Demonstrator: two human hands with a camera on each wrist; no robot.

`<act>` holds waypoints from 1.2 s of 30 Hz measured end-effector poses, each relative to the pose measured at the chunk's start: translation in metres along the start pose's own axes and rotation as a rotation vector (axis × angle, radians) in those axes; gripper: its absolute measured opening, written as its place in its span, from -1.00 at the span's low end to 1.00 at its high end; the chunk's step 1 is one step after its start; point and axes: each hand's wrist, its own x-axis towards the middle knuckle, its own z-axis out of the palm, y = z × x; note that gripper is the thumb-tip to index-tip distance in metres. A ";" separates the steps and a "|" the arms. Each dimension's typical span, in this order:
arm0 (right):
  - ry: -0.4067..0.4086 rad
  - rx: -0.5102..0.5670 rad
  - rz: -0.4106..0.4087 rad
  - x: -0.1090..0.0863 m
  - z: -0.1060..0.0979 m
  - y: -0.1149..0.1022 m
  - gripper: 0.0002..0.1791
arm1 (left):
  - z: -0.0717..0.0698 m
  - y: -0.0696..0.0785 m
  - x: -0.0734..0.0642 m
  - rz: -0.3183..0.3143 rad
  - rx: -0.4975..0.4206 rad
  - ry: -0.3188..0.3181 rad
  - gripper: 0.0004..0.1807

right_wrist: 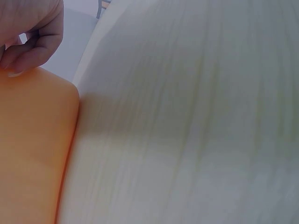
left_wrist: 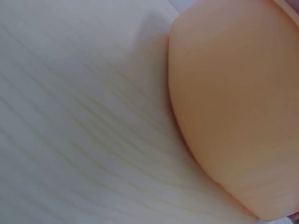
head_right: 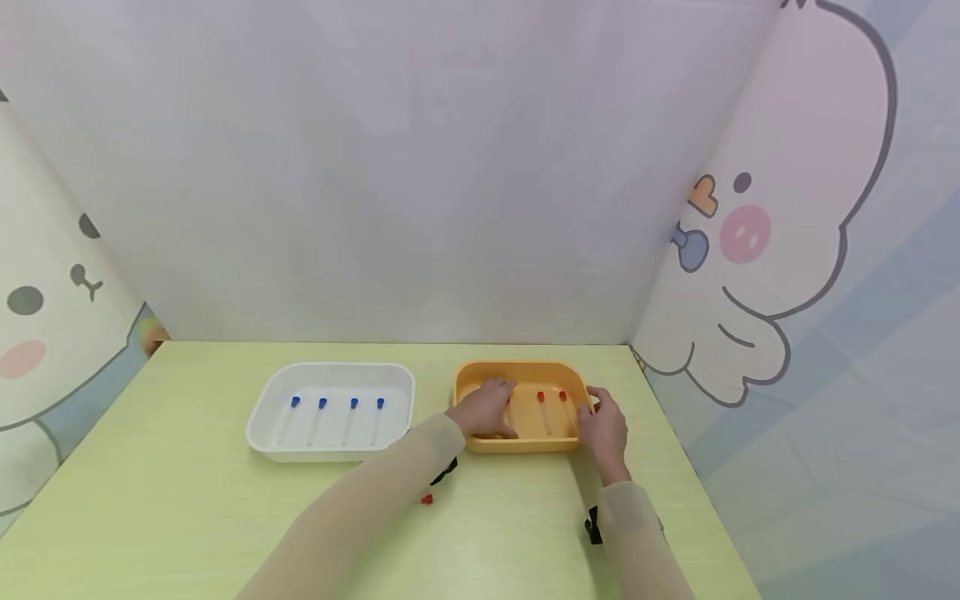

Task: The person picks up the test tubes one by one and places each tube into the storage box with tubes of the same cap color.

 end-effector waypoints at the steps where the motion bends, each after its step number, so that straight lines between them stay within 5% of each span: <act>1: -0.001 0.001 0.002 0.000 0.000 -0.001 -0.52 | -0.001 0.000 -0.001 -0.002 -0.007 -0.001 0.11; 12: -0.006 -0.014 0.004 -0.003 0.000 -0.005 -0.53 | -0.009 0.001 -0.008 -0.003 -0.075 0.022 0.15; 24: -0.013 -0.021 0.008 -0.002 -0.002 -0.003 -0.53 | -0.042 0.008 -0.017 0.096 -0.009 0.085 0.14; 36: -0.036 -0.014 0.013 -0.005 -0.005 -0.004 -0.52 | -0.083 0.005 -0.054 0.152 0.124 0.094 0.00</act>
